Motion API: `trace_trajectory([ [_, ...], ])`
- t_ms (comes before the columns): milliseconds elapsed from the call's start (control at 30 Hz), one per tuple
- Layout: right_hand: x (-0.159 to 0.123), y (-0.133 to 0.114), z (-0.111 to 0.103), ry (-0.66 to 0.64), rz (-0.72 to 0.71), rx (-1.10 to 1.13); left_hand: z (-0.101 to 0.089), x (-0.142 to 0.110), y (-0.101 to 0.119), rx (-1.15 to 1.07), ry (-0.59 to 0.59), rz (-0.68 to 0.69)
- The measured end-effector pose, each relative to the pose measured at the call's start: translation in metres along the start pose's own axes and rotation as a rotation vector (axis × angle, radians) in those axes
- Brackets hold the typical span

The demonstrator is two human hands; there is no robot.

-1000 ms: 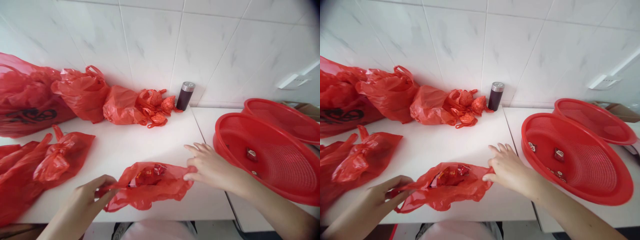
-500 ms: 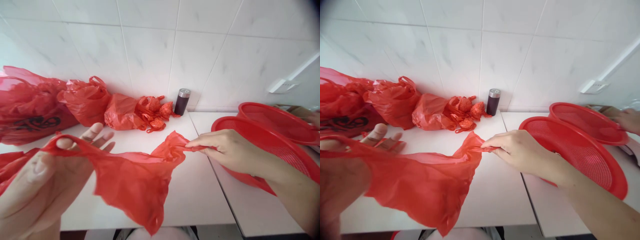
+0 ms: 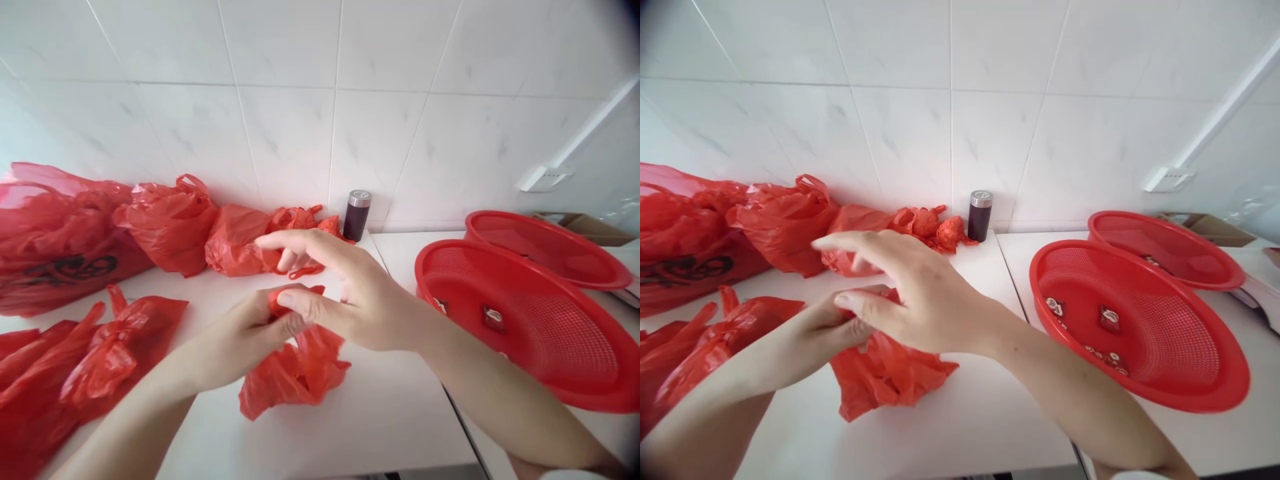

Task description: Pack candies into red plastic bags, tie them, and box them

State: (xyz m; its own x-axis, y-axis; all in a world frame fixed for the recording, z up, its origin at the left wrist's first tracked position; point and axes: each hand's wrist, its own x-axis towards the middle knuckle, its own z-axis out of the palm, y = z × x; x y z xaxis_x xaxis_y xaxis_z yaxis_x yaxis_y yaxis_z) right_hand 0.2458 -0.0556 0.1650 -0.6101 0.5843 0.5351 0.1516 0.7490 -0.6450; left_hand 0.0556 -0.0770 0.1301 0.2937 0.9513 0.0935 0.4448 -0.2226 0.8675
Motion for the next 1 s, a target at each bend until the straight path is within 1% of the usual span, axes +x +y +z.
trace_trajectory([
  [33, -0.002, 0.009, 0.005, 0.013, 0.041, 0.022, 0.0, 0.002, -0.002, -0.12, -0.059, -0.047],
  [67, -0.005, 0.016, 0.009, 0.012, 0.095, 0.046, -0.001, 0.003, -0.004, -0.249, -0.094, -0.111],
  [100, -0.009, 0.022, 0.012, 0.004, 0.15, 0.07, -0.002, 0.004, -0.008, -0.367, -0.089, -0.175],
  [133, -0.013, 0.026, 0.015, 0.005, 0.186, 0.097, -0.002, 0.004, -0.011, -0.457, -0.052, -0.223],
  [200, -0.022, 0.026, 0.02, 0.053, 0.197, 0.137, -0.003, 0.003, -0.019, -0.549, -0.013, -0.25],
  [267, -0.029, 0.02, 0.023, 0.113, 0.142, 0.137, -0.005, 0.002, -0.026, -0.603, -0.032, -0.227],
  [333, -0.033, 0.013, 0.026, 0.117, 0.095, 0.127, -0.007, 0.001, -0.029, -0.654, -0.106, -0.221],
  [433, -0.032, 0.011, 0.03, 0.184, 0.098, 0.141, -0.009, 0.001, -0.028, -0.69, -0.184, -0.177],
  [533, -0.027, 0.018, 0.034, 0.289, 0.116, 0.079, -0.01, 0.0, -0.024, -0.639, -0.249, -0.101],
  [567, -0.024, 0.021, 0.034, 0.293, 0.121, 0.045, -0.01, 0.0, -0.023, -0.622, -0.292, -0.088],
  [633, -0.02, 0.027, 0.035, 0.247, 0.162, 0.017, -0.01, 0.0, -0.022, -0.597, -0.354, -0.083],
  [733, -0.016, 0.033, 0.034, 0.166, 0.273, 0.07, -0.008, 0.003, -0.023, -0.585, -0.36, -0.095],
  [800, -0.016, 0.031, 0.032, 0.163, 0.294, 0.081, -0.008, 0.006, -0.025, -0.677, -0.349, -0.102],
  [833, -0.018, 0.028, 0.032, 0.171, 0.28, 0.072, -0.008, 0.007, -0.026, -0.752, -0.352, -0.119],
  [900, -0.024, 0.02, 0.032, 0.192, 0.196, 0.01, -0.008, 0.007, -0.028, -0.9, -0.363, -0.181],
  [967, -0.033, 0.009, 0.034, 0.192, 0.068, -0.094, -0.01, 0.002, -0.03, -0.959, -0.395, -0.24],
  [1000, -0.038, 0.006, 0.036, 0.171, 0.009, -0.142, -0.011, -0.001, -0.03, -0.955, -0.413, -0.255],
])
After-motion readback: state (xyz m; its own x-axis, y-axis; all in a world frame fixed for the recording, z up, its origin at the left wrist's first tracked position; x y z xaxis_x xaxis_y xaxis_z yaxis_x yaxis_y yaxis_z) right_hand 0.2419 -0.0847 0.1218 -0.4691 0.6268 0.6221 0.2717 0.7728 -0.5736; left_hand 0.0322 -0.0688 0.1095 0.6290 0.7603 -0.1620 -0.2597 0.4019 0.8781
